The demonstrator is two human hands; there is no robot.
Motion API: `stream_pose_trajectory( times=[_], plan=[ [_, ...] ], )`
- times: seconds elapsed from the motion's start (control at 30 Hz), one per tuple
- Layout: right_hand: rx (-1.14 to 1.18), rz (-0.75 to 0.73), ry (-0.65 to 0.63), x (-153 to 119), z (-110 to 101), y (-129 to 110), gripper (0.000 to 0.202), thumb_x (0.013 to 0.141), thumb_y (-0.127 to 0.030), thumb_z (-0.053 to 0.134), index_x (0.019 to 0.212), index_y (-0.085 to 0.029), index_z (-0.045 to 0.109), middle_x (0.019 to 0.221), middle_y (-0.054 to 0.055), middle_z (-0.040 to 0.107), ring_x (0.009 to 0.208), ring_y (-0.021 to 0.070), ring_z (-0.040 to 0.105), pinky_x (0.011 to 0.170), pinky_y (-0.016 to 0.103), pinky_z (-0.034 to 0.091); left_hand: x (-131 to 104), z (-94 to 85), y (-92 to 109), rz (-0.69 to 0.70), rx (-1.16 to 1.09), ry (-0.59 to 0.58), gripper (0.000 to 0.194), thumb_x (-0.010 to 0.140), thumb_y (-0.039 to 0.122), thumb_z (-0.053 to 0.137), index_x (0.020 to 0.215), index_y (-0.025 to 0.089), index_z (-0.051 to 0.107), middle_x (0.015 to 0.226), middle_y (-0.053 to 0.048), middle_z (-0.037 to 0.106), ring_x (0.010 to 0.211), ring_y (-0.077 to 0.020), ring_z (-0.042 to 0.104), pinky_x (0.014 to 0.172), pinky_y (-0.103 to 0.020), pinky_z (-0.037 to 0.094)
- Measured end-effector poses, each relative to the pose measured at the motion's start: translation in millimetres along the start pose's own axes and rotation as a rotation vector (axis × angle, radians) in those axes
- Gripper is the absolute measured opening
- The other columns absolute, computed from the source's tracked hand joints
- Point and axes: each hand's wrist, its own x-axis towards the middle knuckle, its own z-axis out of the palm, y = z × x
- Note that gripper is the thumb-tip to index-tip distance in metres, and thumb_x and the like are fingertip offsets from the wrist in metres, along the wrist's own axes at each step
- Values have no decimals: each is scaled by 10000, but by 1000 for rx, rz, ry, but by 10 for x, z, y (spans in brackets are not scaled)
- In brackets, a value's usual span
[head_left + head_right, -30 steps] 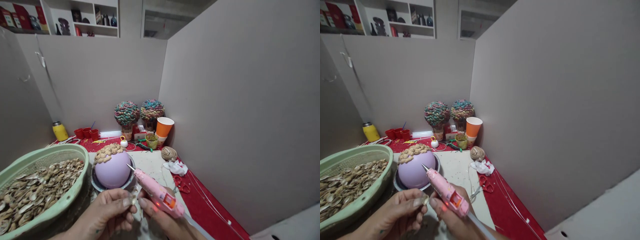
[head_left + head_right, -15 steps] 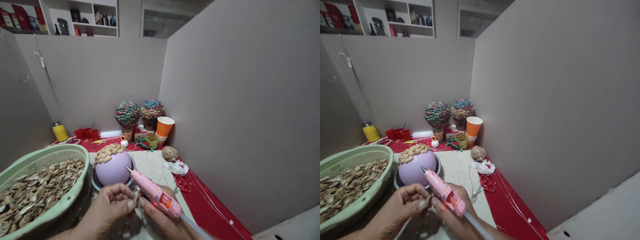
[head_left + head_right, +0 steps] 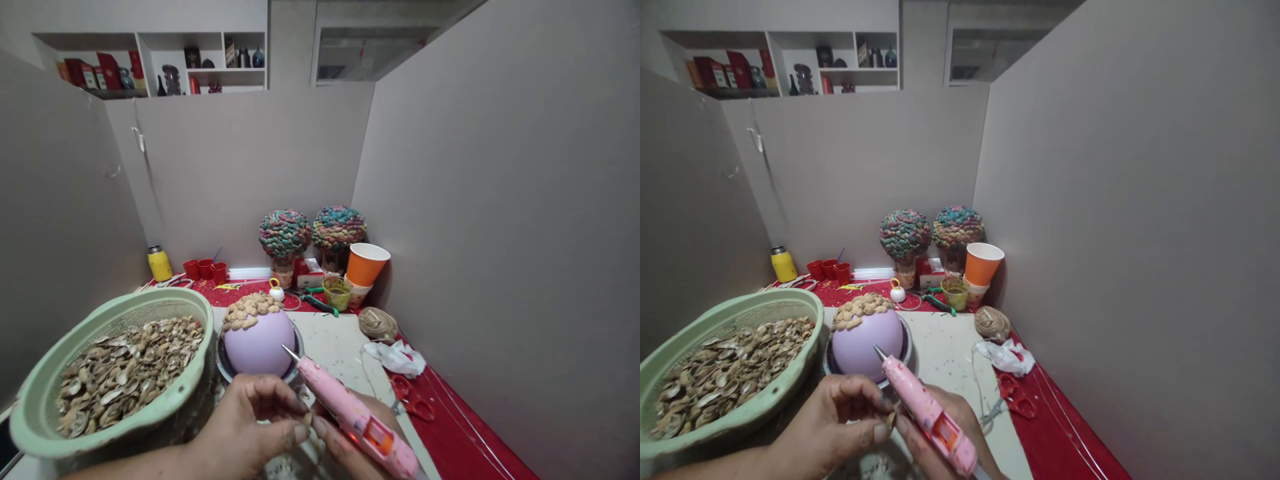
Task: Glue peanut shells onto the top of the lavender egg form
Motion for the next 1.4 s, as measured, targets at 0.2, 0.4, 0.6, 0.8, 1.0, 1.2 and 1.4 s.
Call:
stream_pose_trajectory(
  times=[0.2,0.4,0.6,0.8,1.0,1.2,1.4],
  plan=[
    [48,-48,-65,46,-34,-87,305,767,-462,708,641,-217,576,631,8,503,563,182,461,548,335,428,16,-51,-99,18,63,30,246,608,304,878,734,136,750,686,-30,697,647,-131,563,653,-244,437],
    [82,71,-21,-43,-23,-177,316,848,-445,602,669,-210,489,624,-24,419,561,135,376,508,270,349,45,-87,-166,-54,-10,33,236,601,279,884,736,149,741,665,4,688,631,-110,574,634,-212,433],
    [219,215,-116,-58,-52,-185,329,860,-455,606,694,-176,550,564,-35,484,507,102,417,499,231,346,74,-99,-133,-161,-41,18,228,631,270,875,757,149,729,695,-7,734,638,-107,621,619,-191,442],
    [488,330,-179,15,-61,-164,456,745,-599,703,725,-157,591,517,-59,515,460,68,409,464,196,290,90,-17,-53,-224,-182,-131,208,690,285,838,782,142,718,707,-62,761,703,-183,691,729,-283,493],
    [623,379,-205,40,-26,-129,469,676,-601,744,729,-168,570,456,-76,518,391,58,389,393,179,236,64,-24,-55,-248,-221,-104,182,686,251,842,781,143,730,721,-49,749,682,-149,666,697,-243,487],
    [574,290,-220,9,-45,-159,428,766,-563,699,772,-145,609,529,-49,543,437,55,425,435,179,261,51,-24,-53,-181,-158,-113,201,690,283,836,773,151,709,720,-73,753,717,-209,686,736,-324,505],
    [362,228,-149,-7,-60,-305,425,798,-560,646,658,-170,553,517,-44,494,459,82,437,483,206,354,53,-106,-105,-52,94,-10,187,658,263,855,771,172,737,753,-46,756,720,-203,687,721,-294,525]
  ],
)
